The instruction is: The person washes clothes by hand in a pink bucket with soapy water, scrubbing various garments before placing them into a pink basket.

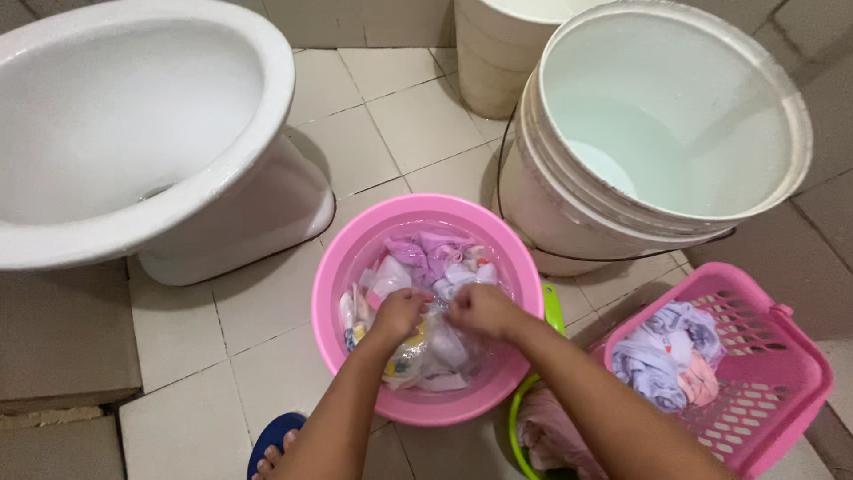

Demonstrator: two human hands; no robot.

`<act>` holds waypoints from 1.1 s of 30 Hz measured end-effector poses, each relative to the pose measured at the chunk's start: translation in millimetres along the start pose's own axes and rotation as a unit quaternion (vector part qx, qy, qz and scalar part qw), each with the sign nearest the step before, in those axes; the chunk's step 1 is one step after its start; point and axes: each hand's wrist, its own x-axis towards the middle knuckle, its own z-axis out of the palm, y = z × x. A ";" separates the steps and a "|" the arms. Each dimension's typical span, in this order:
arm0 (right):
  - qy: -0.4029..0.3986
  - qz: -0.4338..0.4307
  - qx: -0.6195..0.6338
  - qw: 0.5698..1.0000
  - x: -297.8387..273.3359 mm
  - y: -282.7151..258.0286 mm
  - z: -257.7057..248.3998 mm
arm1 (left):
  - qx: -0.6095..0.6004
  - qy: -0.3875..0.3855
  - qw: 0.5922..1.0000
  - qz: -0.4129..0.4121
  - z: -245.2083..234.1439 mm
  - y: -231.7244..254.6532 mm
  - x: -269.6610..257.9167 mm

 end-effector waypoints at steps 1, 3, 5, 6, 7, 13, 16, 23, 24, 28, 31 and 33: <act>0.029 -0.037 0.110 0.993 -2.9 -6.7 -11.3 | -0.016 -0.004 1.000 -0.014 1.5 13.0 -7.8; 0.059 -0.055 0.224 0.971 -3.7 -25.9 -35.2 | -0.079 0.018 0.996 -0.044 6.5 37.5 -31.2; 0.058 -0.013 0.239 0.969 -5.9 -48.5 -52.1 | -0.166 0.006 0.985 -0.045 6.5 59.2 -56.7; 0.066 -0.016 0.259 0.964 -8.3 -57.3 -59.7 | -0.221 -0.020 0.975 -0.032 6.6 68.1 -66.7; 0.074 -0.018 0.279 0.957 -10.0 -64.0 -66.7 | -0.275 -0.045 0.960 -0.020 7.7 76.7 -72.6; 0.157 0.020 0.422 0.892 -24.2 -55.8 -77.3 | -0.421 0.007 0.904 0.076 19.5 105.2 -59.6; 0.199 0.033 0.496 0.845 -12.7 -43.3 -55.0 | -0.460 -0.005 0.878 0.128 60.6 104.6 -46.4; -0.071 -0.230 0.828 0.506 9.6 -52.9 8.3 | 0.062 0.289 0.935 0.194 66.0 154.5 -47.1; 0.013 -0.114 0.827 0.550 9.7 -57.3 3.8 | 0.084 0.291 0.925 0.227 66.2 157.8 -51.9; 0.192 0.162 0.772 0.584 -8.8 -59.9 -24.8 | 0.226 0.245 0.874 0.353 102.8 154.1 -84.1; 0.120 0.073 0.776 0.615 -13.9 -40.2 -14.6 | 0.166 0.188 0.951 0.182 87.2 162.0 -87.8; 0.060 0.010 0.768 0.638 -0.8 -32.4 -1.8 | 0.181 0.234 0.935 0.194 74.4 165.2 -93.2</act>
